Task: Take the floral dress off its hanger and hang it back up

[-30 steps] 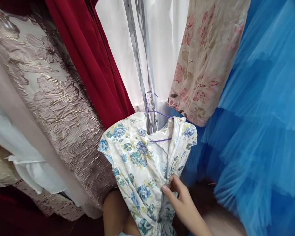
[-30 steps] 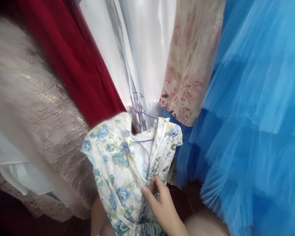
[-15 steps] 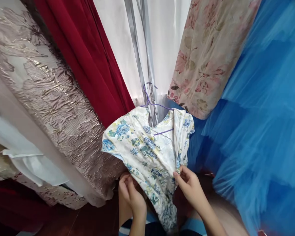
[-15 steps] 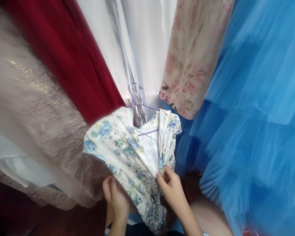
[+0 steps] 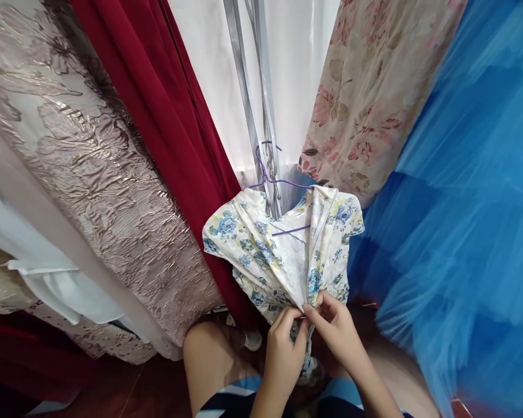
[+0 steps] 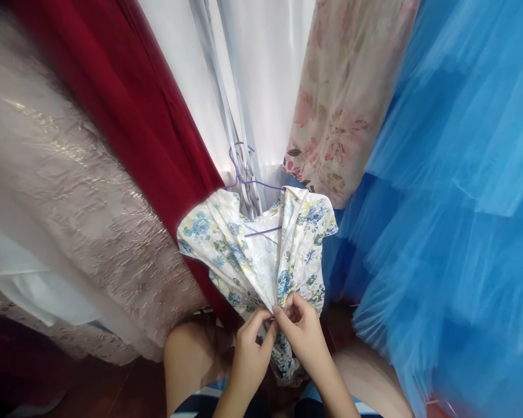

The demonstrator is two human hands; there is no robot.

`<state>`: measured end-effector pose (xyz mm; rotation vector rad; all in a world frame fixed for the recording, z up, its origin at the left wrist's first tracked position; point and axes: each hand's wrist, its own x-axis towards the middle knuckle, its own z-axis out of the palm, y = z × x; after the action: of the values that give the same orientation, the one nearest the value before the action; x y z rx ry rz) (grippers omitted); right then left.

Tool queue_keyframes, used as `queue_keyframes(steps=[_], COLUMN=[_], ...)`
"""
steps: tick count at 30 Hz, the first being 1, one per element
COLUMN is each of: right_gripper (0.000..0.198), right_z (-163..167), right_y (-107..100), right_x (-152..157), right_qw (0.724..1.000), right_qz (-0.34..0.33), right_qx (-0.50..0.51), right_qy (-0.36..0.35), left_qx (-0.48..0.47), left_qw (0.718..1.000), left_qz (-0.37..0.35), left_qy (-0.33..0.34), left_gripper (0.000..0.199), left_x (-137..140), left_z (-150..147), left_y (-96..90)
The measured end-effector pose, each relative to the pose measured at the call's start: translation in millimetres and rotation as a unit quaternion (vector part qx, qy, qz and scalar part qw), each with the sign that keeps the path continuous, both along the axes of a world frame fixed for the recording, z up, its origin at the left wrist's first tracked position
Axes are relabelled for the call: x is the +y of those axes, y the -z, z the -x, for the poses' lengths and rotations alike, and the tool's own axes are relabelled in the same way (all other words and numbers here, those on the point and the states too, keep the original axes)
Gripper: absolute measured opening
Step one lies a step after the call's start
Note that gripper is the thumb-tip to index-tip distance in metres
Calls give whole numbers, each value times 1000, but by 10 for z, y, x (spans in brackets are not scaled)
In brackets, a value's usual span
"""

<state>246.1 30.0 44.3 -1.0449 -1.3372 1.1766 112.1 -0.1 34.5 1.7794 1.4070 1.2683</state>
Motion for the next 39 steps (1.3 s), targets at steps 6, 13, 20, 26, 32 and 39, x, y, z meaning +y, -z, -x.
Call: queue_keyframes(steps=[6, 13, 20, 26, 32, 39], right_gripper=[29, 30, 20, 17, 13, 19], right_z=[-29, -16, -71, -81, 87, 74], right_y=[13, 27, 20, 88, 182, 364], right_x=[6, -19, -22, -78, -126, -102], right_qw=[1000, 999, 999, 995, 991, 988], right_qz=[-24, -21, -18, -59, -96, -112], right_qx=[-14, -26, -5, -59, -88, -105], right_qy=[-7, -21, -41, -61, -32, -20], left_qx=[28, -5, -101, -179, -252, -460], left_qw=[999, 997, 991, 972, 947, 862], left_qz=[22, 72, 82, 150, 201, 214], left_qy=[31, -14, 22, 36, 15, 11], left_gripper=[17, 15, 23, 29, 30, 29], left_x=[-12, 31, 23, 28, 39, 470], left_z=[70, 12, 9, 49, 32, 118], left_y=[-114, -79, -9, -35, -168, -940])
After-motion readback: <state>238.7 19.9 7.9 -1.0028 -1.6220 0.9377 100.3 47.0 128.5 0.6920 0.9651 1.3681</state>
